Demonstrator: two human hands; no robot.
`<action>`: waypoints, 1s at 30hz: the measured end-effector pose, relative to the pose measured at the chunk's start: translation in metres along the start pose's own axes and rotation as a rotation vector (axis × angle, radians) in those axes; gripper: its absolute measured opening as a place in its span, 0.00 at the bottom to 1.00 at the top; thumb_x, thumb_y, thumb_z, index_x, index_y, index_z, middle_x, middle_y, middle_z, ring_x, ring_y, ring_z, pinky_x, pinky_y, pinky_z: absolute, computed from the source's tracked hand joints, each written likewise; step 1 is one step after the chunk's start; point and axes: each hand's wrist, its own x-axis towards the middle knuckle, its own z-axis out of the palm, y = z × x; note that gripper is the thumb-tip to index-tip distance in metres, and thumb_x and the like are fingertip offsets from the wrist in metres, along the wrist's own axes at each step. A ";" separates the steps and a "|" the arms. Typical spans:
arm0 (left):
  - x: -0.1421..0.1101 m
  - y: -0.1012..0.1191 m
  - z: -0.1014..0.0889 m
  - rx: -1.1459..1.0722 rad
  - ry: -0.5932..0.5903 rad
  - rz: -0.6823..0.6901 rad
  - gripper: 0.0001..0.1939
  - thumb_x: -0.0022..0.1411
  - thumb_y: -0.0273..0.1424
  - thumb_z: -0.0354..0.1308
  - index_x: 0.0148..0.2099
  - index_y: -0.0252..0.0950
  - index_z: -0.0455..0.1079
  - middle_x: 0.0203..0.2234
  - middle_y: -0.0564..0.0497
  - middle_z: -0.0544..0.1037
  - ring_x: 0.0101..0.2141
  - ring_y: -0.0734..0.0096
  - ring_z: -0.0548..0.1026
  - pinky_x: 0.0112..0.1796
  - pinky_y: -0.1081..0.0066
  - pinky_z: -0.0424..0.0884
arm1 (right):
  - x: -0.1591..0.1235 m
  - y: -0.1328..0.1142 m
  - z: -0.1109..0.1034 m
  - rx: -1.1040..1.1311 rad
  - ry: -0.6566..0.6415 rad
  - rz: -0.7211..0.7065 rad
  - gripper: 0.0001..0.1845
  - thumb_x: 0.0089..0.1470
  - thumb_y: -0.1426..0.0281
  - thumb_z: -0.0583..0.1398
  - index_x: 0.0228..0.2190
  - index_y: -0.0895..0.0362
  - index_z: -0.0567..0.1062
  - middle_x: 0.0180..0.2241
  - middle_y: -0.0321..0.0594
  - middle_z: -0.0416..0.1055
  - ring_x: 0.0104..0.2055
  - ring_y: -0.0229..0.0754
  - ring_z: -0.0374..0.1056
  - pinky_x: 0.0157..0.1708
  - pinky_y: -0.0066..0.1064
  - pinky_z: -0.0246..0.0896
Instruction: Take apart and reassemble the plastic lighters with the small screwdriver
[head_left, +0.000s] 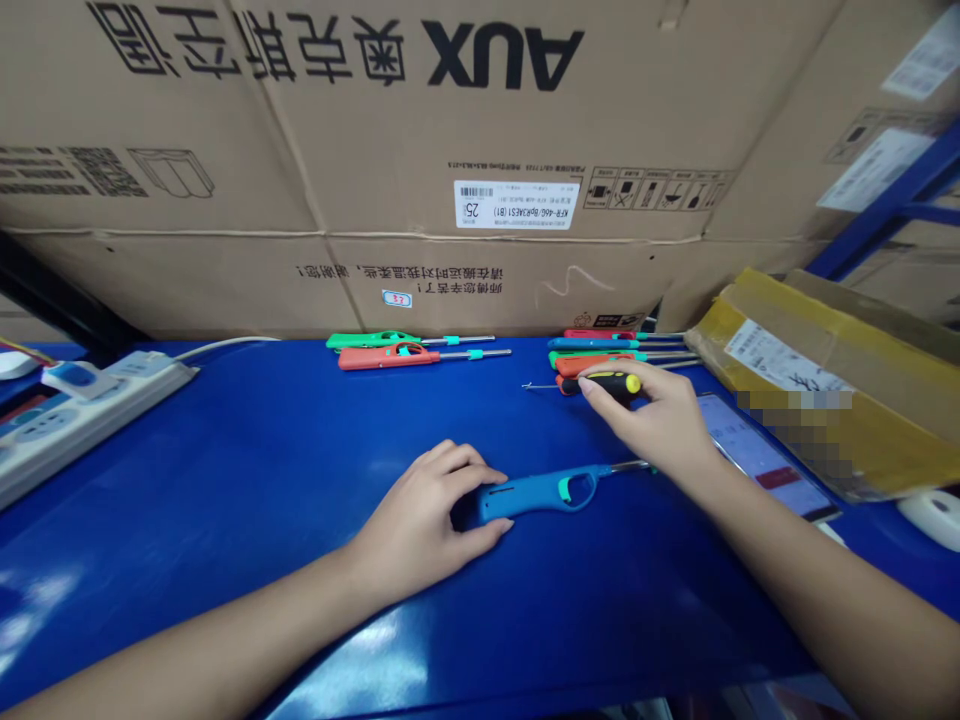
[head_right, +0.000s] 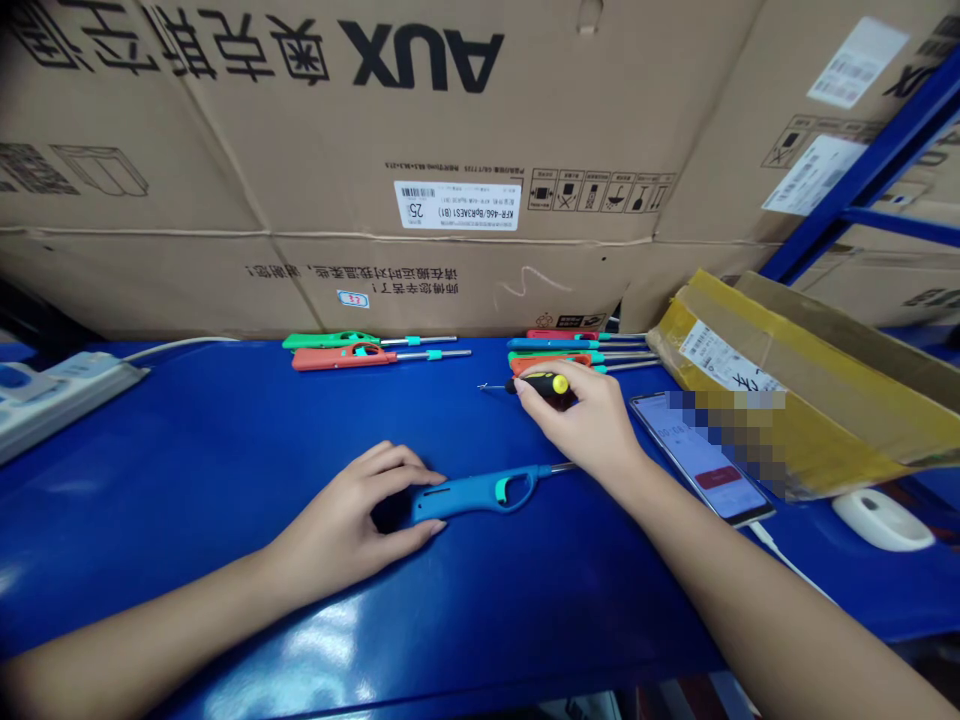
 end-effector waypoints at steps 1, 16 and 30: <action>0.000 0.000 0.000 0.000 -0.002 -0.003 0.15 0.63 0.38 0.65 0.51 0.42 0.75 0.44 0.49 0.78 0.45 0.59 0.76 0.56 0.50 0.66 | 0.000 -0.001 -0.001 0.008 0.016 0.006 0.07 0.55 0.65 0.64 0.32 0.54 0.82 0.36 0.40 0.83 0.38 0.48 0.79 0.39 0.38 0.72; 0.003 0.002 -0.001 -0.219 0.235 -0.098 0.19 0.59 0.39 0.69 0.51 0.39 0.77 0.39 0.50 0.80 0.37 0.69 0.75 0.39 0.69 0.72 | -0.001 -0.014 -0.001 0.741 0.018 0.431 0.14 0.53 0.60 0.66 0.24 0.57 0.78 0.15 0.30 0.58 0.17 0.33 0.56 0.17 0.30 0.48; 0.004 0.003 -0.001 -0.404 0.329 -0.259 0.06 0.62 0.36 0.67 0.39 0.40 0.82 0.34 0.52 0.85 0.32 0.71 0.79 0.33 0.74 0.72 | -0.013 -0.026 0.003 0.834 -0.111 0.513 0.12 0.54 0.63 0.65 0.25 0.57 0.80 0.16 0.30 0.59 0.17 0.32 0.56 0.18 0.28 0.44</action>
